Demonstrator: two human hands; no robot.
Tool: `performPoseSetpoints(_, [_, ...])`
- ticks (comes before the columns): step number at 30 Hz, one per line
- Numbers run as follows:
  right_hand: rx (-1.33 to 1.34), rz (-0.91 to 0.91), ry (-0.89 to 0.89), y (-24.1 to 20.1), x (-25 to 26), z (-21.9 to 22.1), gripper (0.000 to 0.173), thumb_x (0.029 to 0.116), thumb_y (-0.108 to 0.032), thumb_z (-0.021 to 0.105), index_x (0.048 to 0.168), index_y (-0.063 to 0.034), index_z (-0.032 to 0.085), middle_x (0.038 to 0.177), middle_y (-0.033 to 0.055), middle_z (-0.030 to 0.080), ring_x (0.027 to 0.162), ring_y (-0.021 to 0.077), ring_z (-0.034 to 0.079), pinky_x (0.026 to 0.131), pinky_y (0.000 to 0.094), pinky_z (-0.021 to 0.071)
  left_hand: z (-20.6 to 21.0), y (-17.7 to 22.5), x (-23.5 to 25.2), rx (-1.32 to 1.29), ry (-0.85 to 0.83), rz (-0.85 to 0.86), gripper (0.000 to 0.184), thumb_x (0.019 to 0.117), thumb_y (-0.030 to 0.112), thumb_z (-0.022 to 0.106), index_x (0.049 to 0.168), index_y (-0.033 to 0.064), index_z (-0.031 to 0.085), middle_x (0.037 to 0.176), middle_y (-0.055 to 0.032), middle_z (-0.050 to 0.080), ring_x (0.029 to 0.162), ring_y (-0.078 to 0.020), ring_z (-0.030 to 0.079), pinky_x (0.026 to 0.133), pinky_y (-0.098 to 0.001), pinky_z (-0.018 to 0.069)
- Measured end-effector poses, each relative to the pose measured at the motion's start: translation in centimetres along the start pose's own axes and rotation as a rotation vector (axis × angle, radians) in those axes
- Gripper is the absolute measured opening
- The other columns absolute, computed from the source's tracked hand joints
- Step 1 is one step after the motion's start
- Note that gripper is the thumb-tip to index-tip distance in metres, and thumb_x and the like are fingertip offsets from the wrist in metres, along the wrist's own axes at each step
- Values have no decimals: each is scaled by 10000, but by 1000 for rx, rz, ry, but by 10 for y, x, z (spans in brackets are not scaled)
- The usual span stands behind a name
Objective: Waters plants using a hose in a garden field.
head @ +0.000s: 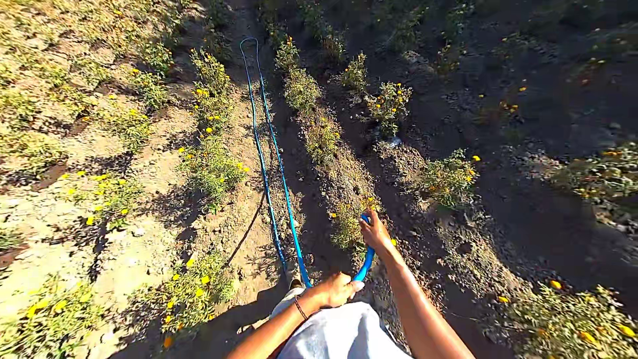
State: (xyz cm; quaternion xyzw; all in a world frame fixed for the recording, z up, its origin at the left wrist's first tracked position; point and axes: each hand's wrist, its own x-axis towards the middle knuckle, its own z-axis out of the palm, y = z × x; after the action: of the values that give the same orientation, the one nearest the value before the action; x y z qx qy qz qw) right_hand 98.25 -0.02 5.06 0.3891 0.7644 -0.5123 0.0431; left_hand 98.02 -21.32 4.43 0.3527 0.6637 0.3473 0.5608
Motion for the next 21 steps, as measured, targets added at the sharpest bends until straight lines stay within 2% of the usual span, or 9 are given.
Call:
performPoseSetpoints(4, [41, 52, 5, 4, 3, 2, 363, 1094, -204, 486, 1432, -76, 457, 951, 160, 609, 651, 224, 573, 620, 415, 510, -4, 2, 1, 21, -22, -33, 494, 1115, 380, 381, 893, -8, 592, 693, -42, 492, 588, -147, 468, 610, -353, 439])
performPoseSetpoints(9, [59, 86, 32, 9, 4, 4, 387, 1096, -201, 480, 1458, -73, 435, 957, 171, 601, 653, 236, 568, 629, 435, 514, -15, 2, 2, 62, -52, -30, 498, 1117, 376, 379, 904, -20, 593, 720, -59, 511, 614, -160, 484, 631, -367, 446])
performPoseSetpoints(13, [33, 117, 43, 14, 8, 11, 372, 1089, -188, 493, 1435, -57, 466, 1038, 213, 635, 751, 287, 618, 712, 481, 526, -23, -2, 2, 98, -86, -26, 528, 1119, 384, 370, 880, -30, 595, 727, -77, 522, 640, -181, 499, 658, -388, 450])
performPoseSetpoints(21, [61, 161, 40, 9, 20, 22, 332, 1091, -187, 485, 1392, -45, 479, 1027, 200, 613, 742, 276, 597, 692, 473, 518, -48, -12, 6, 125, -122, -17, 525, 1112, 386, 374, 854, -15, 593, 713, -65, 513, 640, -180, 500, 658, -398, 449])
